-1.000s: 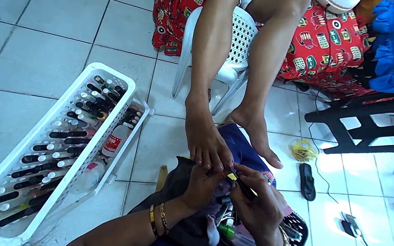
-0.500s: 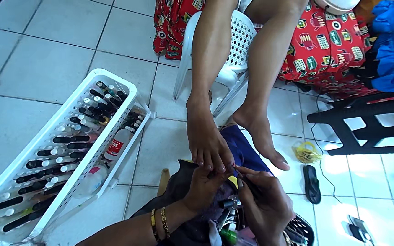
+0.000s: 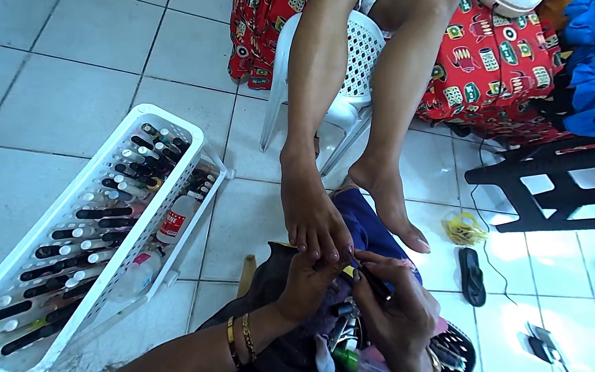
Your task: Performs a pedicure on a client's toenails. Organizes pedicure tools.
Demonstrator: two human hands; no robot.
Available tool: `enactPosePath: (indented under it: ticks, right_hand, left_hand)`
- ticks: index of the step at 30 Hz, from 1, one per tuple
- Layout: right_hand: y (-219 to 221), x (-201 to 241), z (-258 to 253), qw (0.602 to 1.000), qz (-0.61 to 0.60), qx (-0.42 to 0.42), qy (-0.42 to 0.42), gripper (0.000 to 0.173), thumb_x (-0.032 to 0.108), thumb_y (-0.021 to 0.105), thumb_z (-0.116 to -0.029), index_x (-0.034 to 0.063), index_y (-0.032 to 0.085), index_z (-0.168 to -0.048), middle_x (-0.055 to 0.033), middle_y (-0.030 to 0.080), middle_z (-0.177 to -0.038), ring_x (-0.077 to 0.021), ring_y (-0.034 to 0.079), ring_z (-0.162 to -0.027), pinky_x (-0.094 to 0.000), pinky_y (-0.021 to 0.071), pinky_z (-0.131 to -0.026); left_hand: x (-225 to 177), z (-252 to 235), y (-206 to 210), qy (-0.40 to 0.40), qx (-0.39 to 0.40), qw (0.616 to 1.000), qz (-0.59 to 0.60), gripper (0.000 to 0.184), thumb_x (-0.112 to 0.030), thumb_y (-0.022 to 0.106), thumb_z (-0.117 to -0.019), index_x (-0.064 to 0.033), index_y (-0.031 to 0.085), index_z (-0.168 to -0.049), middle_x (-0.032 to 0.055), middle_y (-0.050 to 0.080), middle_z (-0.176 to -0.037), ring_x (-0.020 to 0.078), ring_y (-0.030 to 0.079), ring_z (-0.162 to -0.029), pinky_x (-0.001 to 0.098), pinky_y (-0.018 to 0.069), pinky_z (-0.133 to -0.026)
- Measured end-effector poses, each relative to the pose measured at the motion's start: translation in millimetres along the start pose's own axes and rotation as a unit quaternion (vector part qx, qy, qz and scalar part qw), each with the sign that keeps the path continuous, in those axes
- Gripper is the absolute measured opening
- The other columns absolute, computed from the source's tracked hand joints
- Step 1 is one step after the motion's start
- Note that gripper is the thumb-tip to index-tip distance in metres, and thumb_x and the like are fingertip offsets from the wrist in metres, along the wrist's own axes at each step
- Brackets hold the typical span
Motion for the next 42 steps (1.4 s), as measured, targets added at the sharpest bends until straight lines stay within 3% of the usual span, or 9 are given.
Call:
enactPosePath:
  ticks: [4, 23, 30, 42]
  right_hand:
    - [0.4, 0.9, -0.3, 1.0, 0.011, 0.004, -0.006, 0.011, 0.017, 0.064, -0.0917, 0.0073, 0.059, -0.092, -0.0058, 0.074, -0.09, -0.0021, 0.071, -0.092, -0.0119, 0.0542, -0.077]
    - [-4.2, 1.3, 7.3, 1.0, 0.002, 0.024, -0.001, 0.012, 0.017, 0.064, -0.0911, 0.0068, 0.057, -0.089, -0.0083, 0.076, -0.098, -0.002, 0.071, -0.088, -0.0112, 0.0531, -0.074]
    - [-5.5, -1.7, 3.6, 0.999, -0.044, 0.011, 0.019, 0.01, 0.015, 0.064, -0.0921, 0.0095, 0.058, -0.098, -0.0014, 0.074, -0.094, 0.0008, 0.071, -0.093, -0.0114, 0.0555, -0.077]
    - [-1.4, 6.0, 3.8, 0.999, 0.029, 0.027, -0.016, 0.012, 0.018, 0.064, -0.0917, 0.0072, 0.059, -0.09, -0.0079, 0.074, -0.093, -0.0026, 0.07, -0.086, -0.0112, 0.0524, -0.073]
  left_hand:
    - [0.3, 0.3, -0.4, 0.006, 0.001, 1.0, 0.001, 0.005, -0.013, 0.07, -0.0949, -0.0136, 0.071, -0.099, -0.0146, 0.07, -0.093, -0.0068, 0.064, -0.087, 0.0151, 0.0551, -0.079]
    - [-0.2, 2.2, -0.7, 0.001, 0.003, 1.0, -0.002, 0.003, -0.014, 0.071, -0.0942, -0.0156, 0.072, -0.097, -0.0148, 0.07, -0.093, -0.0066, 0.065, -0.09, 0.0158, 0.0549, -0.082]
    - [0.5, 2.5, -0.2, 0.002, 0.004, 1.0, 0.006, 0.005, -0.013, 0.072, -0.0938, -0.0139, 0.072, -0.098, -0.0128, 0.071, -0.095, -0.0052, 0.065, -0.091, 0.0166, 0.0553, -0.083]
    - [1.0, 3.1, -0.3, -0.009, 0.002, 1.0, 0.02, 0.005, -0.013, 0.072, -0.0935, -0.0155, 0.073, -0.097, -0.0135, 0.072, -0.094, -0.0051, 0.066, -0.091, 0.0175, 0.0559, -0.084]
Point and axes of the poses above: each hand's wrist, its own z-axis away from the middle knuckle, its own y-axis out of the palm, x = y × z, the point moved 10 cm from there along -z, towards the middle knuckle
